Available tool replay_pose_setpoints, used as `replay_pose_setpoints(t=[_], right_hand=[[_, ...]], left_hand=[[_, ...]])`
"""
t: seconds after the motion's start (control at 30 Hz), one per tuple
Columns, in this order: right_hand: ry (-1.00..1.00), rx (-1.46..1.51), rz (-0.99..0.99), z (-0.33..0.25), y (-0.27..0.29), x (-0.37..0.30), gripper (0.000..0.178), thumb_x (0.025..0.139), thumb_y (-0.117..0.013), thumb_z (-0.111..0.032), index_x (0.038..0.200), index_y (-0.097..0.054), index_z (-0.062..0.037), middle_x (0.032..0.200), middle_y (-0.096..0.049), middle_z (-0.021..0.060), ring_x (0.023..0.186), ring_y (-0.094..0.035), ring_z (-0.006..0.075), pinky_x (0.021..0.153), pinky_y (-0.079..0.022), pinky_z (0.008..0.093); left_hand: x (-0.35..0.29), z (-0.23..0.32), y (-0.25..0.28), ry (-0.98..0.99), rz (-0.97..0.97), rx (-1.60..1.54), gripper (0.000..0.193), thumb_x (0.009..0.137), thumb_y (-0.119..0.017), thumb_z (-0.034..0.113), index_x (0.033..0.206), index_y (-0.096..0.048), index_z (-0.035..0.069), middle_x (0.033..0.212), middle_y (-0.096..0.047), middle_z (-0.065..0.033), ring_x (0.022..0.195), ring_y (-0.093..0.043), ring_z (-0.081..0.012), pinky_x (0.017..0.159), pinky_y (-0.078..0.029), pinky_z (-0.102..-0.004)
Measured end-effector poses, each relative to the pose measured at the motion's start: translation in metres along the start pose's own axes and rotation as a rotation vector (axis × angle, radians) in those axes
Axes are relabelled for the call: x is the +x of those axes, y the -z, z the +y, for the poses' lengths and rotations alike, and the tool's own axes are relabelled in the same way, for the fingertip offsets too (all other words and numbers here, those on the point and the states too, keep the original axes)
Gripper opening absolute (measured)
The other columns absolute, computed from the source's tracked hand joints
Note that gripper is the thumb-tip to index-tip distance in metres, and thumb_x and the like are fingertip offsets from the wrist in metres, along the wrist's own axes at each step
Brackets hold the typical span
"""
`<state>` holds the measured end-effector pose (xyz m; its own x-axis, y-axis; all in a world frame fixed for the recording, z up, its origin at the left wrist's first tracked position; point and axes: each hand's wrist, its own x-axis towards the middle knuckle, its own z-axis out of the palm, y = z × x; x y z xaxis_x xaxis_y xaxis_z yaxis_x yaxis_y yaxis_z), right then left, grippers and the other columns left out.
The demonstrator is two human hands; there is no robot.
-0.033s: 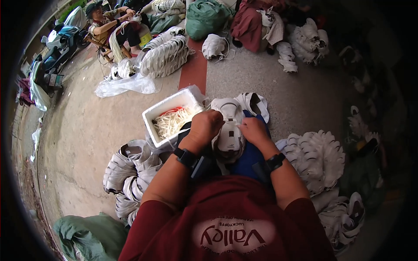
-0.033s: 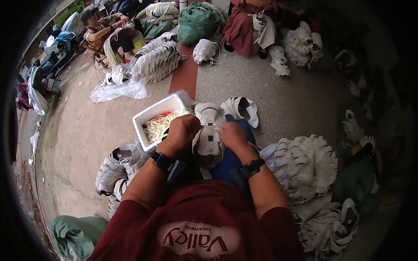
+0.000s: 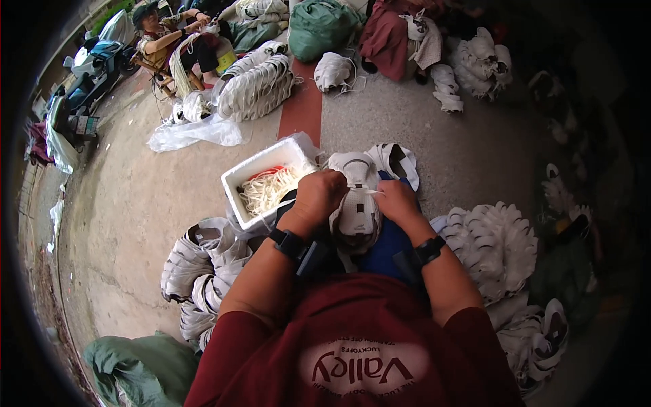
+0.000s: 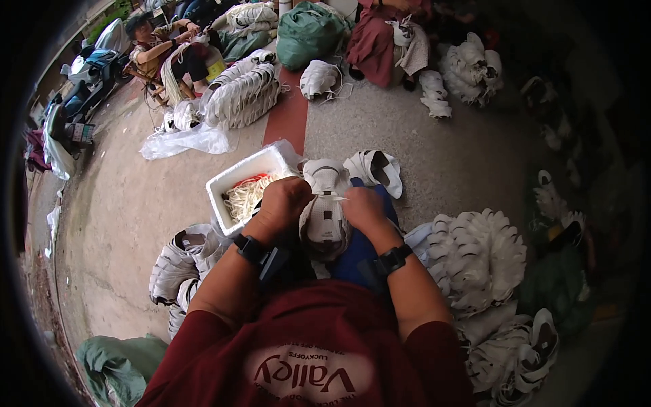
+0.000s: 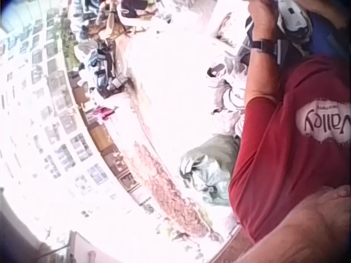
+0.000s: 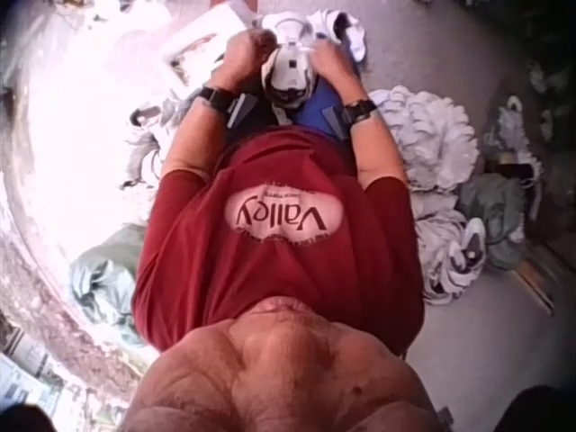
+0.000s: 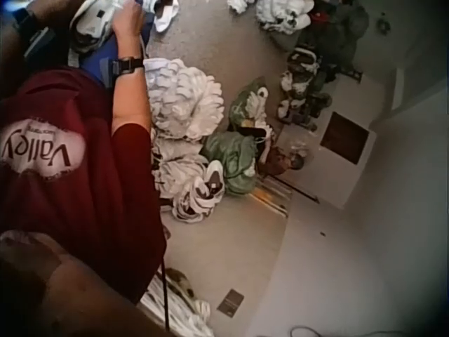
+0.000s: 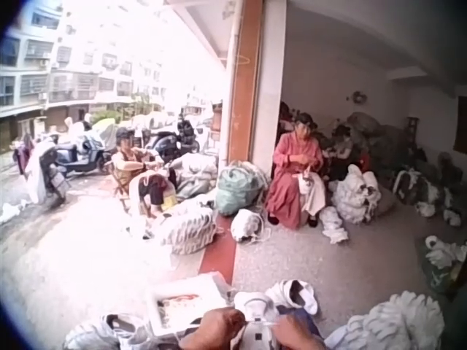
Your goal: Lacing white athletic shoes while sitting in a production area.
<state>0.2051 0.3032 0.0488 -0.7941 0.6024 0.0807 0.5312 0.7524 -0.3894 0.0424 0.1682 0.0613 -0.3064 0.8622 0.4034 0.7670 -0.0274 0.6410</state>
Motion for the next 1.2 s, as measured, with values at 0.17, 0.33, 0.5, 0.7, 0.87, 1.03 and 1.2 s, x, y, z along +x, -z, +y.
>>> replay_pose_setpoints(t=[0.17,0.33,0.5,0.7,0.87,1.03,1.2], right_hand=[[-0.038,0.236,-0.206,0.003,0.003,0.011,0.021,0.072,-0.065,-0.019,0.073,-0.053,-0.0015,0.072,-0.060,0.0211,0.075,-0.060,0.0385,0.065,-0.046,0.0452],[-0.012,0.087,-0.035,-0.020,-0.012,-0.012,0.021,0.073,-0.065,-0.018,0.075,-0.051,-0.0027,0.072,-0.059,0.0221,0.075,-0.060,0.0393,0.064,-0.046,0.0480],[0.065,0.188,0.106,-0.004,-0.028,-0.011,0.017,0.076,-0.062,-0.015,0.077,-0.050,-0.0024,0.072,-0.058,0.0232,0.074,-0.058,0.0414,0.063,-0.046,0.0482],[0.007,0.294,0.029,0.009,-0.022,-0.006,0.021,0.075,-0.064,-0.019,0.071,-0.053,-0.0023,0.072,-0.059,0.0202,0.072,-0.057,0.0407,0.061,-0.045,0.0466],[0.075,0.292,-0.064,0.013,-0.004,-0.004,0.022,0.075,-0.065,-0.022,0.069,-0.055,-0.0033,0.069,-0.058,0.0187,0.068,-0.058,0.0375,0.057,-0.044,0.0443],[0.458,-0.196,0.204,0.024,0.003,0.005,0.011,0.076,-0.059,-0.016,0.068,-0.054,-0.0106,0.056,-0.053,0.0115,0.052,-0.057,0.0312,0.046,-0.044,0.0409],[0.495,-0.265,0.226,0.039,-0.013,-0.014,0.005,0.077,-0.057,-0.014,0.079,-0.060,-0.0116,0.052,-0.051,0.0085,0.049,-0.056,0.0281,0.043,-0.044,0.0388]], left_hand=[[0.006,-0.004,-0.002,0.026,-0.004,-0.039,0.010,0.075,-0.065,0.015,0.074,-0.060,0.007,0.074,-0.061,-0.0112,0.071,-0.060,-0.0315,0.062,-0.048,-0.0388],[-0.007,-0.020,-0.023,0.224,0.001,-0.116,0.018,0.079,-0.065,0.017,0.081,-0.057,0.002,0.075,-0.061,-0.0168,0.070,-0.060,-0.0354,0.064,-0.047,-0.0397],[-0.029,-0.014,-0.043,0.275,-0.085,-0.158,0.032,0.078,-0.065,0.025,0.096,-0.049,0.003,0.088,-0.060,-0.0167,0.083,-0.060,-0.0352,0.070,-0.047,-0.0409],[-0.030,-0.007,-0.051,0.230,-0.078,0.021,0.030,0.078,-0.064,0.026,0.093,-0.050,0.004,0.084,-0.060,-0.0169,0.079,-0.059,-0.0359,0.067,-0.047,-0.0424],[-0.027,-0.007,-0.042,0.165,-0.061,0.037,0.025,0.077,-0.064,0.025,0.088,-0.053,0.006,0.079,-0.060,-0.0140,0.074,-0.060,-0.0351,0.064,-0.047,-0.0427],[-0.002,-0.014,-0.009,-0.070,0.015,0.158,0.013,0.072,-0.066,0.018,0.071,-0.057,0.009,0.068,-0.058,-0.0070,0.066,-0.060,-0.0275,0.057,-0.048,-0.0374],[-0.005,-0.011,-0.004,-0.289,-0.025,0.284,0.010,0.070,-0.064,0.015,0.068,-0.056,0.010,0.066,-0.055,-0.0045,0.066,-0.058,-0.0241,0.055,-0.048,-0.0358]])
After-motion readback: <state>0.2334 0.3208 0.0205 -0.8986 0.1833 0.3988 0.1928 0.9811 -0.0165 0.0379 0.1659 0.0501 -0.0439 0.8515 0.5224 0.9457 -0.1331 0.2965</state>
